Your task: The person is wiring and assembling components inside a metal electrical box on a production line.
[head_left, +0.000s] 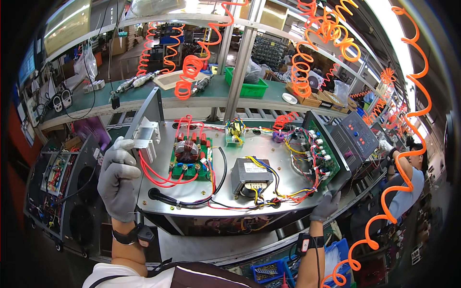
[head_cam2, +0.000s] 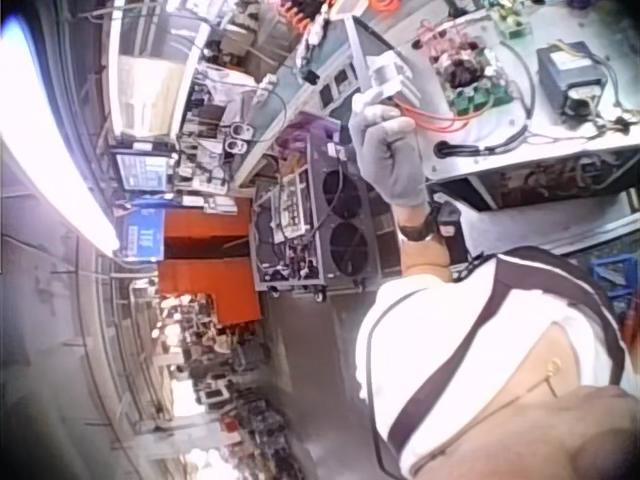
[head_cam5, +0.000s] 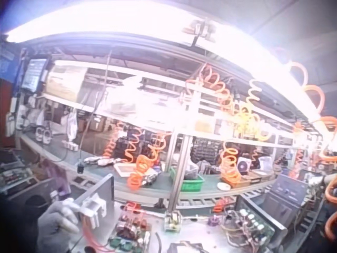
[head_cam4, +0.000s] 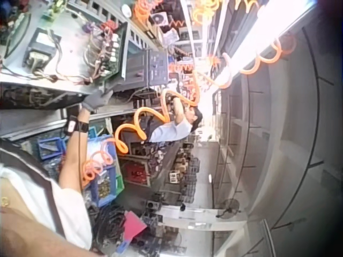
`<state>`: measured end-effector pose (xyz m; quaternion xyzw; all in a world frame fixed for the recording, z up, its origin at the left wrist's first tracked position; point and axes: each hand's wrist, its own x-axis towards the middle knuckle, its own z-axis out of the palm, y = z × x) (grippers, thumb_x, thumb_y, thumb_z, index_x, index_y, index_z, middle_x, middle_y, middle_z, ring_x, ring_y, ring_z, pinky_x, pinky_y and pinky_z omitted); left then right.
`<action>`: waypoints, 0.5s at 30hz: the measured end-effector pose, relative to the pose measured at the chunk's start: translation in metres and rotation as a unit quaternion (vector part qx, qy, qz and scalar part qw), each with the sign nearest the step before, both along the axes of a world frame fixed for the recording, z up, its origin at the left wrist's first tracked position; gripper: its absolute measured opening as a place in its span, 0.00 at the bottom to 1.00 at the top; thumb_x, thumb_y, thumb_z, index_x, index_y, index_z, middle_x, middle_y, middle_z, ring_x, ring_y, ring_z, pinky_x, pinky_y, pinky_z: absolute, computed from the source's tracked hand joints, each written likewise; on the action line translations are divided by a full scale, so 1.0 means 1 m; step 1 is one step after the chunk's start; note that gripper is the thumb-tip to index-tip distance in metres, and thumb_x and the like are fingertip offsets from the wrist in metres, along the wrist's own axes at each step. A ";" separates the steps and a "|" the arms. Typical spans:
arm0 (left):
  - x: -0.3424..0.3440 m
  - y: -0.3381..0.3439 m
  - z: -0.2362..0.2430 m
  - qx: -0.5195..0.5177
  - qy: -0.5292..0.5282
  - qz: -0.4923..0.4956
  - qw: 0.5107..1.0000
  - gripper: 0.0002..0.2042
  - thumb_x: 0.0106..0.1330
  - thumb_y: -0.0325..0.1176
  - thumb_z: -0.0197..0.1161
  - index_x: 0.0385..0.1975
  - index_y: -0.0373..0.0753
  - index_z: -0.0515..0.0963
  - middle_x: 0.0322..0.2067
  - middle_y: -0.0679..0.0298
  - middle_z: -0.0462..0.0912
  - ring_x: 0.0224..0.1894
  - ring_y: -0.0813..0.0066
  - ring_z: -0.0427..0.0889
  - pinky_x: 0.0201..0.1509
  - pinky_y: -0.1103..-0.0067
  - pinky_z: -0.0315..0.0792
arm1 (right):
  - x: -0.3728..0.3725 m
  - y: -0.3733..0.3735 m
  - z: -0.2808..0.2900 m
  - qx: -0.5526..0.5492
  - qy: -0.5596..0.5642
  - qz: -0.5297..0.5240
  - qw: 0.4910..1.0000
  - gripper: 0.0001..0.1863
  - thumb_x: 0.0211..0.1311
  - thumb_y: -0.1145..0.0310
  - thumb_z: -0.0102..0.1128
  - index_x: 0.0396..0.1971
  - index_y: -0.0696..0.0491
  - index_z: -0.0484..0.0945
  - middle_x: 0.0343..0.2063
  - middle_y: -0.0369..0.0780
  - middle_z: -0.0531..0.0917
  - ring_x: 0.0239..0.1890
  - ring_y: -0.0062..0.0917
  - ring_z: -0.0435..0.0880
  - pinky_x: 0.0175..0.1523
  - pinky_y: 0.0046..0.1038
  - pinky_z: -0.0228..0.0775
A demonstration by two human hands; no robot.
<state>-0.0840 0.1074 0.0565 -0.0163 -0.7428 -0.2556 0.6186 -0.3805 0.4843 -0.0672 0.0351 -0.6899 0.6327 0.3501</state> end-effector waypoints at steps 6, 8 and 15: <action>0.000 0.000 -0.001 0.004 0.002 0.008 1.000 0.05 0.46 0.17 0.51 0.17 0.36 0.71 0.25 0.62 0.70 0.44 0.63 0.74 0.61 0.61 0.59 | 0.004 0.000 0.004 0.020 0.015 0.003 1.000 0.10 0.53 0.75 0.44 0.33 0.61 0.72 0.20 0.32 0.70 0.20 0.14 0.63 0.24 0.21 0.56; -0.001 0.001 0.000 0.003 0.003 0.003 1.000 0.05 0.46 0.17 0.51 0.17 0.36 0.71 0.25 0.63 0.70 0.43 0.63 0.74 0.60 0.62 0.59 | 0.006 -0.001 0.007 0.025 0.015 0.000 1.000 0.09 0.53 0.75 0.44 0.32 0.61 0.72 0.21 0.33 0.70 0.21 0.15 0.63 0.25 0.21 0.57; -0.001 -0.003 -0.005 0.001 -0.019 0.011 1.000 0.05 0.46 0.17 0.51 0.16 0.37 0.67 0.28 0.62 0.70 0.48 0.62 0.72 0.64 0.58 0.55 | -0.003 0.003 -0.002 0.025 0.049 -0.006 0.998 0.08 0.54 0.74 0.45 0.31 0.60 0.72 0.19 0.30 0.69 0.19 0.13 0.63 0.23 0.20 0.55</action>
